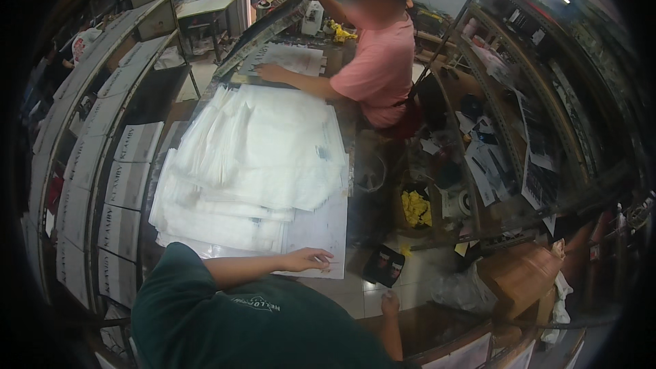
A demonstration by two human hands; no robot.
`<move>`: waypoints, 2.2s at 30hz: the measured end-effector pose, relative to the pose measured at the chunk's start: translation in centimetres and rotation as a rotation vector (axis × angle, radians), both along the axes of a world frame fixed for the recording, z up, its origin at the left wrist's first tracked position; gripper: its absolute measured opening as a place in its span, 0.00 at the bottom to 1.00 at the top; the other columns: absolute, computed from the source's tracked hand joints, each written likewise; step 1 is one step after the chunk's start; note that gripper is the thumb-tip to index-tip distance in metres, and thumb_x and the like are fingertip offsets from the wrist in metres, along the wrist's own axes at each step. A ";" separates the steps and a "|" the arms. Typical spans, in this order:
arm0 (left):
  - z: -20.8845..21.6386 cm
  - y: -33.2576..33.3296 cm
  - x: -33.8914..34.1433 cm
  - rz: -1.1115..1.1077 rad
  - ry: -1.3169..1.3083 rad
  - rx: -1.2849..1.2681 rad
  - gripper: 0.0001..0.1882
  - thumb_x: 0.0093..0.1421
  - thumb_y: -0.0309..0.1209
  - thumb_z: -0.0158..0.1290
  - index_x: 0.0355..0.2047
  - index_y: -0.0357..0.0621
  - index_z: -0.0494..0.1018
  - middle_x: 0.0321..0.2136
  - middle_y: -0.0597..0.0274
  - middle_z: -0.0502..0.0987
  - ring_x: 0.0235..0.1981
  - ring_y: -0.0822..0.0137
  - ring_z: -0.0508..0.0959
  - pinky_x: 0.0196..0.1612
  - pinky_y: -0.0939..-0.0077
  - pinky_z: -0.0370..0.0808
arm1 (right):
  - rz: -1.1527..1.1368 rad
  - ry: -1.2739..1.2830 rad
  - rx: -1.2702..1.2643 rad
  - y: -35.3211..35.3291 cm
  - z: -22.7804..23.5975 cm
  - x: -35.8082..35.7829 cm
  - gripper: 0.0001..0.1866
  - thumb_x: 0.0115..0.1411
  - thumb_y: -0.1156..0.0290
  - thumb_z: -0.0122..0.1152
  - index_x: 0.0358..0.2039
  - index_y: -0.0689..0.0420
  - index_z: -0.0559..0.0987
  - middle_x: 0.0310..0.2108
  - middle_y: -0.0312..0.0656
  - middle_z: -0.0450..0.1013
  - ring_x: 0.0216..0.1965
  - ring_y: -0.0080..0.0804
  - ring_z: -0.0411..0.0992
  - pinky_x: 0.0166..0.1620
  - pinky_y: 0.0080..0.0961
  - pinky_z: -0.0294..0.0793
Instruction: The person repeatedly picks up printed white sheets from a nearby rack and places them onto a growing stack on the work table. The person handles the sheets one at a time, aligning them before stacking. Another person is visible in the background working at a screen printing station.
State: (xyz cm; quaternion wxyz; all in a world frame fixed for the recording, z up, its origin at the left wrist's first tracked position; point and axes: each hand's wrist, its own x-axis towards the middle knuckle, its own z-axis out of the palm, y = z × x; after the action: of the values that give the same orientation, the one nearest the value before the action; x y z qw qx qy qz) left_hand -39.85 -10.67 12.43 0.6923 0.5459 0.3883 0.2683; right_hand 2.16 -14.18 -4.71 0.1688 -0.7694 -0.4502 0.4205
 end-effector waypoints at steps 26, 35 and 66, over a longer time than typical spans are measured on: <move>-1.4 15.4 -20.4 1.088 -0.743 -0.302 0.42 0.49 0.50 0.57 0.58 0.48 0.51 0.52 0.47 0.59 0.40 0.66 0.71 0.33 0.87 0.72 | -0.271 -0.034 -0.037 -12.8 -1.4 1.8 0.21 0.49 0.72 0.53 0.45 0.66 0.71 0.36 0.52 0.72 0.32 0.38 0.72 0.32 0.32 0.72; -2.5 20.6 -20.3 1.297 -0.597 -0.299 0.27 0.51 0.40 0.59 0.43 0.33 0.65 0.38 0.51 0.71 0.31 0.69 0.74 0.28 0.87 0.74 | -0.168 -0.054 -0.018 -15.0 2.2 -6.7 0.21 0.53 0.68 0.56 0.46 0.63 0.70 0.39 0.47 0.71 0.39 0.35 0.71 0.39 0.26 0.71; -2.0 -3.6 -6.5 -0.431 0.084 -0.278 0.21 0.55 0.36 0.54 0.47 0.40 0.69 0.36 0.64 0.72 0.36 0.74 0.72 0.38 0.80 0.69 | -1.184 0.595 0.779 -12.3 21.3 -20.9 0.12 0.50 0.79 0.44 0.35 0.55 0.72 0.30 0.34 0.72 0.28 0.22 0.70 0.31 0.20 0.69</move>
State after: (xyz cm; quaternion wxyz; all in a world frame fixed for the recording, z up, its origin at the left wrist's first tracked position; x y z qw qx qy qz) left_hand -46.39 -14.23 10.47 0.7850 0.5264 0.3248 0.0357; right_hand -18.73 -26.52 16.62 0.7386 -0.6216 -0.0144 0.2604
